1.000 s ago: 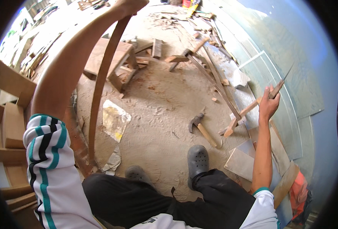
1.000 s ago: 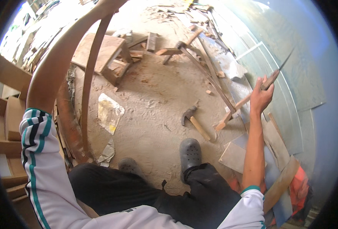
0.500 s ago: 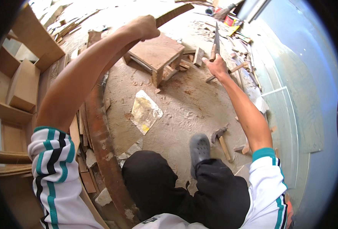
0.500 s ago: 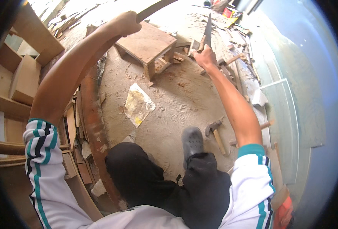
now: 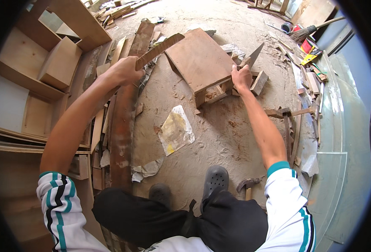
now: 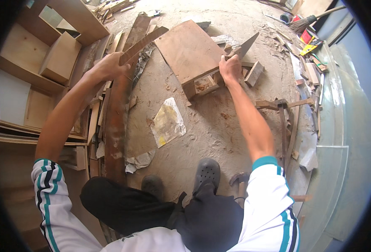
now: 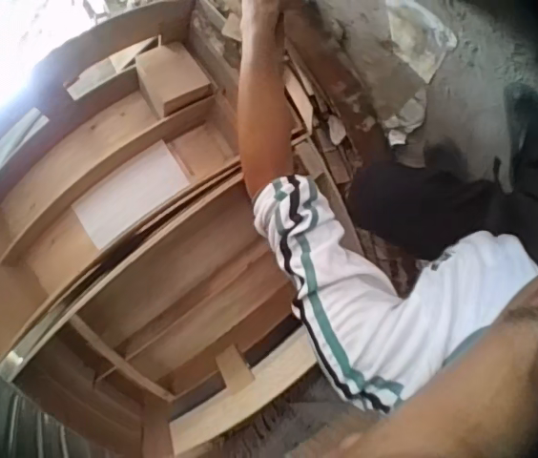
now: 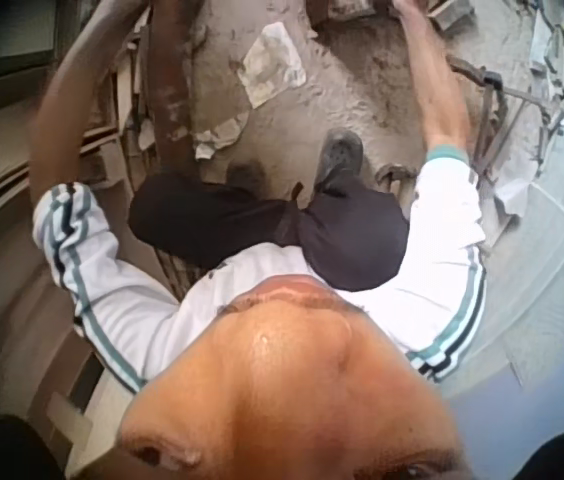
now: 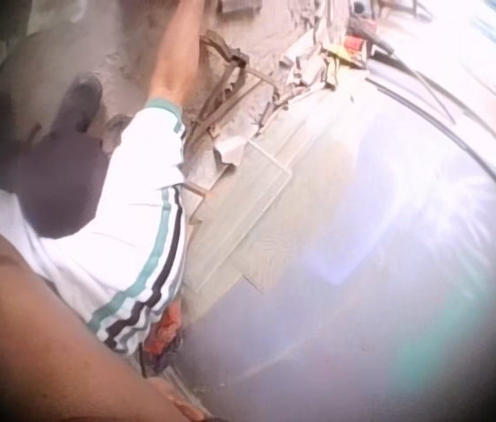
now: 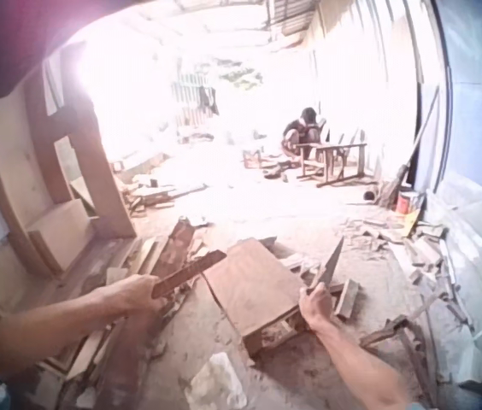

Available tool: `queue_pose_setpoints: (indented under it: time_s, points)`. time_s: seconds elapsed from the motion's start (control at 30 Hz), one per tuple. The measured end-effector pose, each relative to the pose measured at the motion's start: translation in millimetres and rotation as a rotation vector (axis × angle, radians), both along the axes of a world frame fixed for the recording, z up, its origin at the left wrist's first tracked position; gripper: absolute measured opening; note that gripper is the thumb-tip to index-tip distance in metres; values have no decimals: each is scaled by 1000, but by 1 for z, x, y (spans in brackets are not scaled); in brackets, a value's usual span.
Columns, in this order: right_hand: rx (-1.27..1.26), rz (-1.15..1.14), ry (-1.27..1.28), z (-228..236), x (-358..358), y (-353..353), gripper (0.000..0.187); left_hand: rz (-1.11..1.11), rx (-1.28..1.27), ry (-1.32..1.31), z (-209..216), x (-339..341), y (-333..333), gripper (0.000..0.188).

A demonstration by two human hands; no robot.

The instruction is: The person assembles a wooden frame by hammering pieces together, fitting curved slats, and sawing a small block. They repeatedly adjust and test the fit of the components on the floor.

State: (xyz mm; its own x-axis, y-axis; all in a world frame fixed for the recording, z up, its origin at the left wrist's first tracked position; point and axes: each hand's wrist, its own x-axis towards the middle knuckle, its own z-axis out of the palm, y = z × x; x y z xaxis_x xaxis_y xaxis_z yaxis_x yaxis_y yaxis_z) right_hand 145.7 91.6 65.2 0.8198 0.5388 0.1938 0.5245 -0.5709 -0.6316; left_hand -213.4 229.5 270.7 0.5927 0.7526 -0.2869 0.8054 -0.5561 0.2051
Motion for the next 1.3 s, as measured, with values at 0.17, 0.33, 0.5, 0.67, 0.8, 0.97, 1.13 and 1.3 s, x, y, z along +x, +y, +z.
queue_pose_setpoints:
  time_s: [0.17,0.33,0.5,0.67,0.8,0.97,1.13,1.3]
  points:
    - [125,111,105,-2,-35,-25,39,-147,-41,-48,-1,42,-4,36]
    - [206,184,125,3,-43,-53,38,-166,-29,-47,-24,110,-11,38]
    - [411,159,270,20,-40,-78,33,-176,-84,-82,-48,174,-14,54]
    - [527,143,390,44,-35,-116,32,-247,-71,-187,-88,233,-4,80]
    - [581,165,378,52,-32,-134,30,-375,-12,-338,-131,256,23,84]
    - [518,163,466,60,-22,-144,23,-517,229,-338,-163,275,37,74]
    - [530,166,431,59,-14,-143,21,-637,424,-273,-153,284,19,59]
    - [632,205,472,75,-2,-133,23,-646,558,-414,-172,284,23,58]
